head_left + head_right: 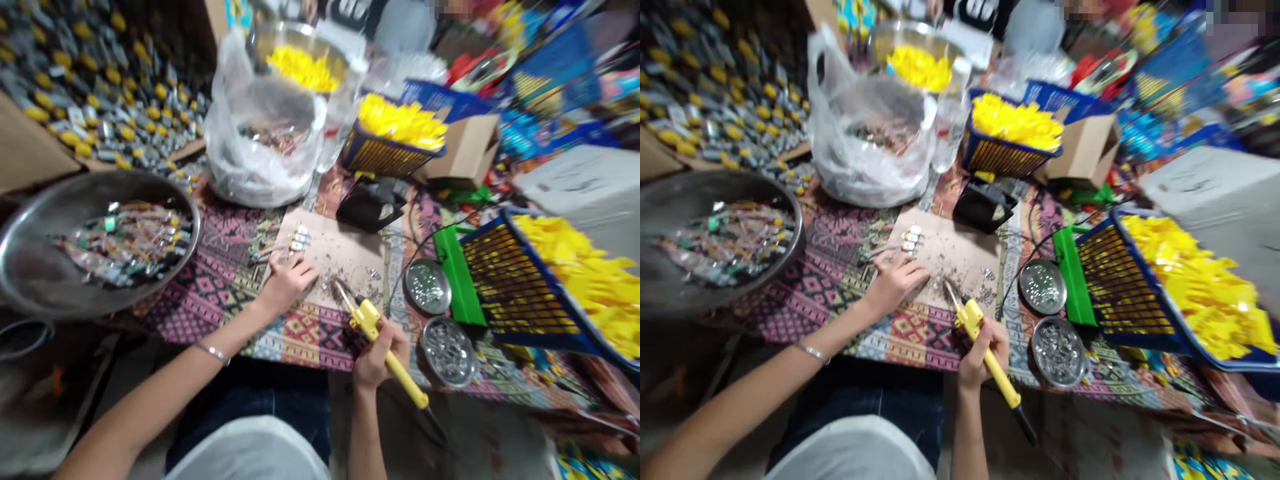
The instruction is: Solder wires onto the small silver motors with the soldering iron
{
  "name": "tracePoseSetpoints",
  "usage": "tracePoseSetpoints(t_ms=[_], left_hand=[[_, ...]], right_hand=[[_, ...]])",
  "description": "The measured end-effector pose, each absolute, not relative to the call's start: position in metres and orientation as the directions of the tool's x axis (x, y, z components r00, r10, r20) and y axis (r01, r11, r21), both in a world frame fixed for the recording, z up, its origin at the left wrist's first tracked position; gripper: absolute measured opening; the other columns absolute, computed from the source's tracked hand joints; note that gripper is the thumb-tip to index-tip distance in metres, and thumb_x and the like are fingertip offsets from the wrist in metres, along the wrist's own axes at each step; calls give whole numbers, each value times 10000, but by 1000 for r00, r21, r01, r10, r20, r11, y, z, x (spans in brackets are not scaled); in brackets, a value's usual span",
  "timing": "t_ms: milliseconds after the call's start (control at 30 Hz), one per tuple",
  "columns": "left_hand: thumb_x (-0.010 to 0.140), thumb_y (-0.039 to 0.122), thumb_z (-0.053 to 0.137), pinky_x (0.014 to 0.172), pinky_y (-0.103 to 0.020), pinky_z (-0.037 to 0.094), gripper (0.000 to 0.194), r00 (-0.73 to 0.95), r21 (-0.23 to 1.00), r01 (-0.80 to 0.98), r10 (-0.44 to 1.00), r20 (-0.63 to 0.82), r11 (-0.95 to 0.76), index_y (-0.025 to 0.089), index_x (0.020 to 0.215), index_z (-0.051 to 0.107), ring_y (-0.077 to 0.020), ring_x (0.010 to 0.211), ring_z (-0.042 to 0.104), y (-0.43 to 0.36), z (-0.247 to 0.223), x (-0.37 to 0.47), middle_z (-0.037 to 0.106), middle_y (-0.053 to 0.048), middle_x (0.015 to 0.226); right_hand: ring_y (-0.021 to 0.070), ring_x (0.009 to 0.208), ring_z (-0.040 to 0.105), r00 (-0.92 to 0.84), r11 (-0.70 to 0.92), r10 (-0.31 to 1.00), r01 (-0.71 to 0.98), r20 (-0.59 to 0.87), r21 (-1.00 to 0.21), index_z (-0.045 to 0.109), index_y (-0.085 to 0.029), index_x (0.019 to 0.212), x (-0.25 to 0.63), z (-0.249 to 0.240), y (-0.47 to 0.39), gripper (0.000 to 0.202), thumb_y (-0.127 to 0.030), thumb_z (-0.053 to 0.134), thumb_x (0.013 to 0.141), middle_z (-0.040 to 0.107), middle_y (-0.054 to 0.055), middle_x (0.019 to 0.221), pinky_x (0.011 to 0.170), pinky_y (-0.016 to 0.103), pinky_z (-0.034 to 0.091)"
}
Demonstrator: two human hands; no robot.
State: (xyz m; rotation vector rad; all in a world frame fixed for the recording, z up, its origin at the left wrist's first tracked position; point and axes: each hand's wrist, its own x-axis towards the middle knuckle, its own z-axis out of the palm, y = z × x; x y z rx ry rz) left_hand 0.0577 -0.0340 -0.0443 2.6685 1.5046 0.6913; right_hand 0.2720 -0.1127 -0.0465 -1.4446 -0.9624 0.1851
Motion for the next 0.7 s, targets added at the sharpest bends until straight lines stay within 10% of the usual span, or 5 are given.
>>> tracePoseSetpoints(t_ms=[700], left_hand=[[999, 132, 751, 1058, -427, 277, 187, 419, 263, 795, 809, 413, -546, 255, 1137, 726, -265, 1187, 587, -31, -58, 55, 753, 28, 1060]], right_hand=[[180, 893, 669, 817, 91, 526, 219, 234, -971, 629, -201, 888, 276, -59, -109, 410, -610, 655, 908, 693, 30, 907, 867, 379, 565]])
